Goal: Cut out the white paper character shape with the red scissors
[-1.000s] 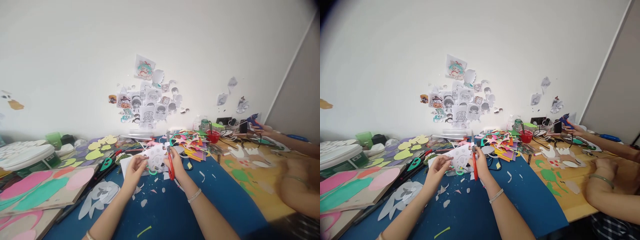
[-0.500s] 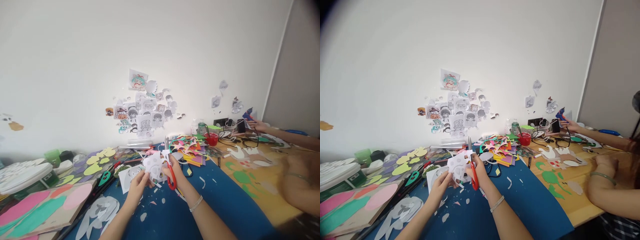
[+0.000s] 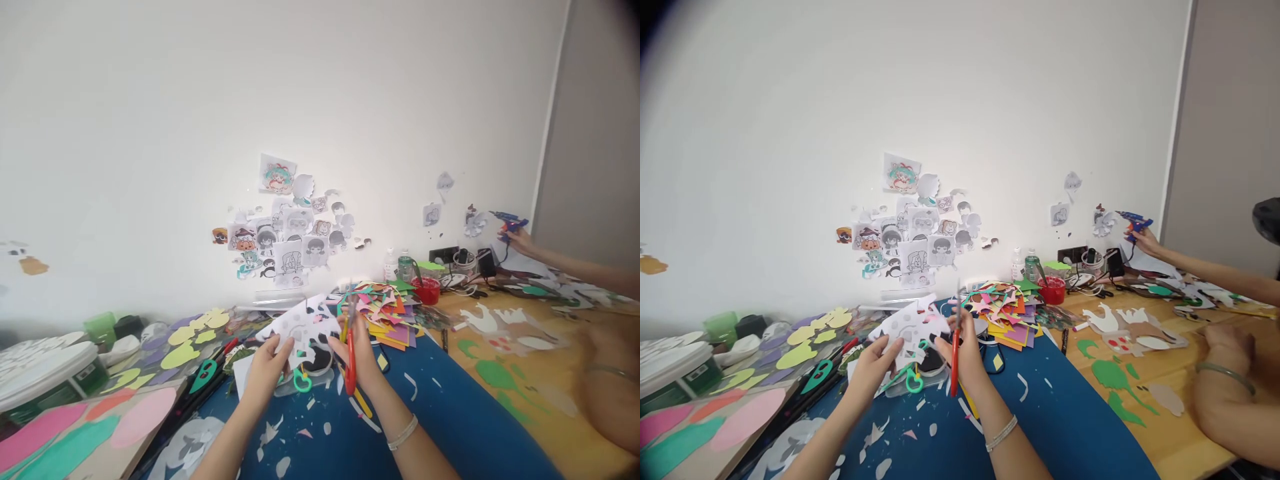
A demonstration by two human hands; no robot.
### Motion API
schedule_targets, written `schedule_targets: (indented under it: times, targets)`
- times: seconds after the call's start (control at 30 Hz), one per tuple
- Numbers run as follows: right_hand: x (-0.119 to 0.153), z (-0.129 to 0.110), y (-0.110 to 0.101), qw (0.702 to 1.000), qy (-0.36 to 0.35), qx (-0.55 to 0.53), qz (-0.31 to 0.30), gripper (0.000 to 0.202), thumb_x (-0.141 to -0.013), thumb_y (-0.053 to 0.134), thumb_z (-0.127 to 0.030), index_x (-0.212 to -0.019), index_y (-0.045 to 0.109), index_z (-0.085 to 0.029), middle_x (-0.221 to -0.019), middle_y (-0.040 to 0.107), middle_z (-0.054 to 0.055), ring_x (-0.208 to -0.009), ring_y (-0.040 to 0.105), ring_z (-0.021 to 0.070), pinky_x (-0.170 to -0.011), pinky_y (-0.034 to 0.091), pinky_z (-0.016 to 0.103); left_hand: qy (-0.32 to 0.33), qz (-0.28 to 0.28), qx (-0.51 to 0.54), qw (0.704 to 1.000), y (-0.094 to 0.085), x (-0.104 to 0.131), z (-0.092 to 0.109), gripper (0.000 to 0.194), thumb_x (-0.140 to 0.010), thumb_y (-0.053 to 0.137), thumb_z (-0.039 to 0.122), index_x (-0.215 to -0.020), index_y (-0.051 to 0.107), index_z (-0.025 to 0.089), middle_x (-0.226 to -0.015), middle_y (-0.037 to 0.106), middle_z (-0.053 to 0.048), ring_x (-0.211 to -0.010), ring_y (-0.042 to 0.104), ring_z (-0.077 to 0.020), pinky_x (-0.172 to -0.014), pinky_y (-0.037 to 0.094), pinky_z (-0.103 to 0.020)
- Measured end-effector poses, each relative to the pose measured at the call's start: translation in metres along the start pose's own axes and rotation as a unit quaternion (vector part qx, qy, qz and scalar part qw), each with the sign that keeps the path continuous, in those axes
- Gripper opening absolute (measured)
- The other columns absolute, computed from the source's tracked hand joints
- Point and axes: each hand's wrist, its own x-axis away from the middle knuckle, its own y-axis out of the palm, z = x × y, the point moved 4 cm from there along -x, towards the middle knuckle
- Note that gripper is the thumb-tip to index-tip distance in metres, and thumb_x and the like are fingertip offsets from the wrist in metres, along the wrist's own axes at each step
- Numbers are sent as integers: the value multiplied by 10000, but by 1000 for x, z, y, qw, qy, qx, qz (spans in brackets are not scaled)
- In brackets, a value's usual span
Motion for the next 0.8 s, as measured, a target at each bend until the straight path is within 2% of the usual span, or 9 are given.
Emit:
schedule_targets:
  times: [0.07, 0.13, 0.23, 0.33, 0.47, 0.63, 0.8]
  targets:
    - [2, -11, -6, 999, -43, 2, 11, 441, -698, 624, -240, -1091, 426, -266, -952, 510, 22, -920, 523, 193, -875, 420, 349, 4, 28, 6, 1000, -6, -3, 3, 382, -757, 508, 517, -576, 355, 217, -382, 410, 84, -404, 437, -115, -504, 353, -223]
    - [6, -19, -7, 998, -57, -17, -15, 359, -753, 585, -277, -1078, 433, -271, -921, 487, 20, -889, 507, 188, -883, 406, 351, 15, 56, 8, 998, -13, -5, 8, 379, -767, 502, 501, -574, 344, 216, -382, 408, 85, -408, 421, -107, -505, 347, -218]
    - [15, -22, 6, 988, -5, -54, -146, 301, -803, 534, -352, -1080, 476, -249, -823, 495, 18, -734, 510, 171, -734, 455, 311, 36, 108, 28, 993, -24, -7, 11, 383, -780, 491, 488, -580, 301, 222, -397, 375, 88, -418, 404, -101, -479, 328, -210]
    - [27, -15, 23, 959, 65, -39, -274, 258, -793, 554, -360, -993, 563, -196, -664, 500, -7, -553, 482, 135, -538, 435, 254, 57, 145, 65, 986, -32, -6, 9, 404, -774, 509, 475, -585, 255, 225, -460, 306, 94, -420, 405, -91, -448, 323, -205]
    - [38, 1, 39, 914, 142, 37, -379, 207, -755, 599, -262, -939, 592, -167, -571, 485, -46, -472, 460, 97, -480, 408, 209, 70, 165, 85, 980, -38, 0, 3, 431, -762, 533, 478, -582, 232, 228, -508, 253, 93, -414, 427, -89, -423, 338, -206]
    - [40, 8, 41, 906, 189, 67, -374, 195, -755, 583, -197, -945, 588, -154, -572, 488, -53, -475, 465, 83, -476, 414, 190, 73, 190, 38, 978, -41, 6, 5, 420, -773, 514, 474, -565, 246, 226, -421, 320, 93, -395, 425, -97, -423, 326, -208]
    - [40, 3, 40, 906, 189, 64, -373, 192, -769, 580, -206, -953, 587, -152, -566, 489, -54, -473, 458, 80, -496, 421, 196, 73, 194, 44, 977, -40, 9, 10, 418, -777, 503, 475, -569, 238, 227, -409, 325, 95, -392, 436, -98, -418, 318, -202]
